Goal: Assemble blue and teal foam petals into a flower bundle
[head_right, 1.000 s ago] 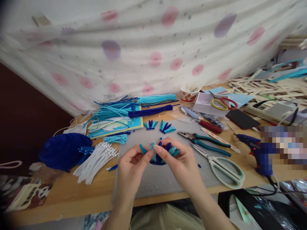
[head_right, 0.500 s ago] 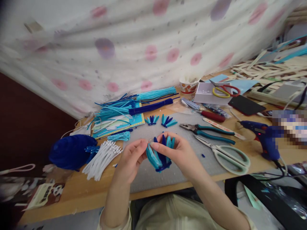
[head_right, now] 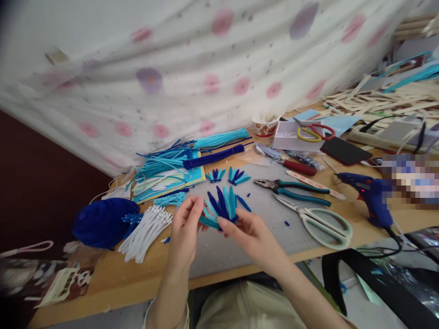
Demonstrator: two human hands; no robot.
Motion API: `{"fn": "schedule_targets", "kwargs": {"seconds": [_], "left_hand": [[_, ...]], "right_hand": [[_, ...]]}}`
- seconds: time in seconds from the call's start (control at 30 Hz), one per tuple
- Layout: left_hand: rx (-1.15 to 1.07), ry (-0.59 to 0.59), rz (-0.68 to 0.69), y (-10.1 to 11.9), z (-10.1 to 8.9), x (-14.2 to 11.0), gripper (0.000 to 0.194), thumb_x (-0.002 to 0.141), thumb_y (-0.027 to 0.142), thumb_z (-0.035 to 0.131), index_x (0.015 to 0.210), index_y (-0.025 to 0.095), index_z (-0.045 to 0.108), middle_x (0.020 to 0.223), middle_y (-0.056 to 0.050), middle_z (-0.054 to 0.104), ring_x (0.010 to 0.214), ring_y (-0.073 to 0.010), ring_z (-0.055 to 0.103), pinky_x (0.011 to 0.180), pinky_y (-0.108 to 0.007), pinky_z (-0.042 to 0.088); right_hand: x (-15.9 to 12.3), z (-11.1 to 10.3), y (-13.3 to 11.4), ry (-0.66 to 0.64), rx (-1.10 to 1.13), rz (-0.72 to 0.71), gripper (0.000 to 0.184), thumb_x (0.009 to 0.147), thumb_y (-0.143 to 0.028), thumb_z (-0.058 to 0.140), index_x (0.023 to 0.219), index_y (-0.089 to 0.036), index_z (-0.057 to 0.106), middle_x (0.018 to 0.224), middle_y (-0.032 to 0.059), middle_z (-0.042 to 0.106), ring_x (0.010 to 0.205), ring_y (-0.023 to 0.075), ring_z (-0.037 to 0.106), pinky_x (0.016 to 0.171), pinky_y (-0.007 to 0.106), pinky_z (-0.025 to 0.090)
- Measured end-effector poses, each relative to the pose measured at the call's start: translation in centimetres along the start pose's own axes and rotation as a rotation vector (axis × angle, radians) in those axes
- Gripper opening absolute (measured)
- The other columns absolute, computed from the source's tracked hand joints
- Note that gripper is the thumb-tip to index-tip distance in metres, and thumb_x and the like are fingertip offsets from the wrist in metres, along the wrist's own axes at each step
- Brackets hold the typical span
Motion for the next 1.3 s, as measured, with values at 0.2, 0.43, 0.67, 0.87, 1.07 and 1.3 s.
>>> {"fn": "schedule_targets", "kwargs": {"seconds": [0.2,0.43,0.67,0.87,1.07,1.3], "left_hand": [[0.148,-0.049,0.134,1.9,0.2,-0.1,0.023,0.084,0.036,0.062,0.071,0.018,0.056,0.063,0.004,0.047,0.060,-0.0092,0.043,0.055,-0.019,0.035],[0.424,0.186,0.455,4.8,0.0,-2.3,0.025,0.090,0.027,0.054,0.067,0.021,0.048,0.067,0.002,0.045,0.066,-0.0136,0.045,0.065,-0.025,0.035],[0.449,0.242,0.506,5.6,-0.2,-3.0,0.024,0.088,0.026,0.057,0.066,0.020,0.051,0.066,0.002,0.049,0.068,-0.0138,0.048,0.067,-0.025,0.037],[-0.002,0.044,0.051,0.6,-0.2,-1.4,0.026,0.079,0.044,0.068,0.079,0.018,0.065,0.070,0.001,0.061,0.066,-0.0130,0.054,0.063,-0.023,0.042],[-0.179,-0.013,-0.032,-1.6,2.0,-2.1,0.028,0.072,0.040,0.073,0.089,0.018,0.070,0.085,-0.004,0.068,0.075,-0.0165,0.060,0.066,-0.026,0.047],[-0.139,0.123,-0.023,-4.6,1.5,-1.5,0.032,0.078,0.041,0.069,0.062,0.017,0.056,0.059,0.003,0.057,0.058,-0.0104,0.052,0.058,-0.022,0.041]], "right_hand": [[-0.3,-0.6,-0.7,0.101,0.052,-0.056,0.027,0.071,-0.046,0.071,0.067,-0.020,0.068,0.065,0.0003,0.063,0.062,0.0145,0.053,0.061,0.026,0.045],[-1.2,-0.6,-0.9,0.163,0.077,-0.171,0.021,0.075,-0.040,0.071,0.068,-0.020,0.068,0.070,0.0015,0.064,0.071,0.0173,0.054,0.068,0.028,0.046],[-1.4,-0.6,-0.7,0.144,0.112,-0.165,0.017,0.075,-0.038,0.072,0.078,-0.022,0.074,0.078,0.0018,0.070,0.073,0.0177,0.058,0.069,0.028,0.047],[-1.0,-0.9,1.1,0.137,0.172,-0.025,0.031,0.070,-0.050,0.074,0.069,-0.019,0.070,0.066,0.0019,0.067,0.064,0.0153,0.057,0.062,0.026,0.047],[0.2,-1.3,2.4,0.171,0.192,-0.027,0.042,0.070,-0.059,0.069,0.065,-0.017,0.064,0.062,0.0029,0.066,0.062,0.0157,0.059,0.065,0.029,0.050],[1.4,-1.5,3.7,0.127,0.049,0.016,0.051,0.067,-0.069,0.065,0.060,-0.018,0.062,0.057,0.0015,0.063,0.056,0.0149,0.058,0.057,0.027,0.050]]}}
Point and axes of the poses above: each hand's wrist, its own x-axis towards the middle knuckle, its own z-axis out of the palm, y = z × x, the point moved 9 cm from there along x, towards the middle knuckle
